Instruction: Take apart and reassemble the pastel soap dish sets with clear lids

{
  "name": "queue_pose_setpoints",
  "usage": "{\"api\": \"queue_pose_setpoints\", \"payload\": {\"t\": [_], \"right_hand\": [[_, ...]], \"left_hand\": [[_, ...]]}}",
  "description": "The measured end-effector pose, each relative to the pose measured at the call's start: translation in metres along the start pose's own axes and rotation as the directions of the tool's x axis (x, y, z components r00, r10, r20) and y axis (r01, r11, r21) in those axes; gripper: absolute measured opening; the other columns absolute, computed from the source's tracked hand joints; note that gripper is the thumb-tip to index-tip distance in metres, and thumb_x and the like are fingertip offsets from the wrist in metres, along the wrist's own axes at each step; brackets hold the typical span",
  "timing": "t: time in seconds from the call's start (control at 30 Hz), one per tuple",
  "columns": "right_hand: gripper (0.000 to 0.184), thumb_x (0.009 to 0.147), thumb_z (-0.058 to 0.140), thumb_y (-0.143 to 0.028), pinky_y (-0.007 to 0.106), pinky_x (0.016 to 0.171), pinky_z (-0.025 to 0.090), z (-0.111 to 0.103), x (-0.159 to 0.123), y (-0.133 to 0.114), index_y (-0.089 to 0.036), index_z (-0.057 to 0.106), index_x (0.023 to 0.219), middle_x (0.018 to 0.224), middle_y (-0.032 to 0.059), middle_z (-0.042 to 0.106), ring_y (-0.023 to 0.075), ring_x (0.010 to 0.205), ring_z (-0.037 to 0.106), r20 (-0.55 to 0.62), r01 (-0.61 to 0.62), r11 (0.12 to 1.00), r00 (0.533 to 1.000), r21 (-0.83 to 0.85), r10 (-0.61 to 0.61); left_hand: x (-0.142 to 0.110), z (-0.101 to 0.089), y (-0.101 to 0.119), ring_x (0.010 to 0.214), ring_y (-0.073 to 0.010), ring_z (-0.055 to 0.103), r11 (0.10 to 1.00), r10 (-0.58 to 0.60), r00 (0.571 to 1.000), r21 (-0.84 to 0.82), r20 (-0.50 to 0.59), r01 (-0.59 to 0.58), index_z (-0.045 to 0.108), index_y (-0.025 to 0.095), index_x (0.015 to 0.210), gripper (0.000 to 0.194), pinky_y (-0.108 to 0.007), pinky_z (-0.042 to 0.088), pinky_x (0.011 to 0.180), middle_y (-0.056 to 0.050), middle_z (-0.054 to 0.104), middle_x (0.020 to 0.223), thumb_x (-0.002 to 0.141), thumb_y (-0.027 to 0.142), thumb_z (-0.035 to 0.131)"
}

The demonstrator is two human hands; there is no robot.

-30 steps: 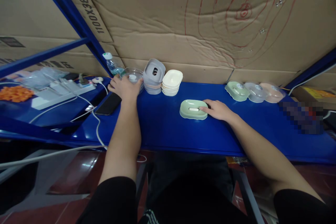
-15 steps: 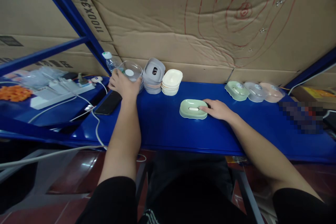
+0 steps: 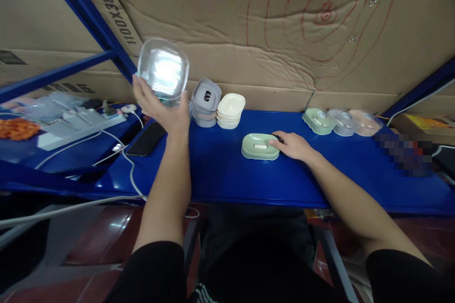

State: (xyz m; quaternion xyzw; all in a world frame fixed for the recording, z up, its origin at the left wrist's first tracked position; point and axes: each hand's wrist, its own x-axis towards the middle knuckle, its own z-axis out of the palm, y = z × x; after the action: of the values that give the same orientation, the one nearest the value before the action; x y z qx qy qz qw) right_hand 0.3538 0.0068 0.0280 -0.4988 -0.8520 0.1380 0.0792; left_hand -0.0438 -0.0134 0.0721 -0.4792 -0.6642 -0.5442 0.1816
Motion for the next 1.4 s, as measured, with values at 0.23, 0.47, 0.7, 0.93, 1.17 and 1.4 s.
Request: {"api": "queue_pose_setpoints", "payload": {"t": [0.23, 0.47, 0.7, 0.93, 1.17, 1.4], "right_hand": [[0.099, 0.094, 0.063, -0.07, 0.045, 0.076, 0.062, -0.001, -0.004, 0.004, -0.025, 0.021, 0.17, 0.14, 0.0154, 0.068, 0.026, 0.083, 0.072, -0.48, 0.179, 0.959, 0.876, 0.22, -0.053], [0.063, 0.099, 0.061, -0.063, 0.041, 0.07, 0.059, 0.003, -0.009, -0.008, -0.026, 0.052, 0.15, 0.083, 0.0013, 0.071, 0.0221, 0.069, 0.066, -0.519, 0.359, 0.848, 0.846, 0.389, -0.12], [0.068, 0.096, 0.065, -0.057, 0.034, 0.059, 0.051, -0.003, -0.005, -0.008, -0.019, 0.052, 0.151, 0.065, -0.0034, 0.066, 0.0187, 0.056, 0.061, -0.178, 0.115, 0.795, 0.984, 0.595, -0.009], [0.054, 0.101, 0.06, -0.047, 0.028, 0.056, 0.05, -0.014, -0.008, -0.009, -0.016, 0.059, 0.144, 0.062, -0.0024, 0.067, 0.0168, 0.054, 0.065, 0.072, -0.037, 0.839, 0.997, 0.542, -0.002], [0.061, 0.096, 0.064, -0.066, 0.027, 0.046, 0.05, -0.018, -0.011, -0.01, -0.017, 0.065, 0.134, 0.065, 0.0014, 0.073, 0.0175, 0.05, 0.067, 0.184, -0.127, 0.899, 0.981, 0.419, 0.052], [0.072, 0.099, 0.061, -0.065, 0.031, 0.058, 0.056, -0.012, -0.008, -0.008, -0.016, 0.054, 0.153, 0.073, 0.0035, 0.077, 0.0205, 0.059, 0.073, 0.128, -0.089, 0.917, 0.991, 0.389, 0.042]], "left_hand": [[-0.054, 0.028, 0.066, 0.109, -0.0266, 0.072, 0.84, 0.36, 0.88, -0.518, 0.31, -0.162, 0.072, 0.021, 0.101, 0.068, -0.044, 0.055, 0.098, -0.01, 0.077, 0.112, 0.094, 0.083, 0.046], [-0.095, 0.044, 0.084, 0.064, -0.0189, 0.067, 0.864, 0.212, 0.681, -0.46, 0.701, 0.204, 0.067, 0.022, 0.105, 0.057, -0.032, 0.053, 0.069, 0.0, 0.067, 0.062, 0.108, 0.066, 0.032], [-0.086, 0.036, 0.092, 0.069, -0.0235, 0.07, 0.971, 0.142, 0.465, -0.214, 0.874, 0.107, 0.069, 0.021, 0.113, 0.053, -0.035, 0.051, 0.069, -0.002, 0.068, 0.066, 0.106, 0.064, 0.039], [-0.091, 0.041, 0.093, 0.098, -0.0271, 0.073, 0.992, 0.114, 0.32, -0.091, 0.94, -0.084, 0.071, 0.019, 0.099, 0.062, -0.038, 0.052, 0.086, -0.012, 0.079, 0.1, 0.107, 0.063, 0.027], [-0.098, 0.042, 0.1, 0.119, -0.0318, 0.071, 0.979, 0.062, 0.252, -0.01, 0.966, -0.204, 0.074, 0.017, 0.114, 0.07, -0.042, 0.052, 0.1, -0.017, 0.078, 0.122, 0.107, 0.064, 0.022], [-0.097, 0.045, 0.098, 0.113, -0.0295, 0.073, 0.981, 0.043, 0.271, 0.01, 0.962, -0.192, 0.074, 0.017, 0.112, 0.068, -0.039, 0.053, 0.095, -0.015, 0.08, 0.115, 0.108, 0.063, 0.023]]}}
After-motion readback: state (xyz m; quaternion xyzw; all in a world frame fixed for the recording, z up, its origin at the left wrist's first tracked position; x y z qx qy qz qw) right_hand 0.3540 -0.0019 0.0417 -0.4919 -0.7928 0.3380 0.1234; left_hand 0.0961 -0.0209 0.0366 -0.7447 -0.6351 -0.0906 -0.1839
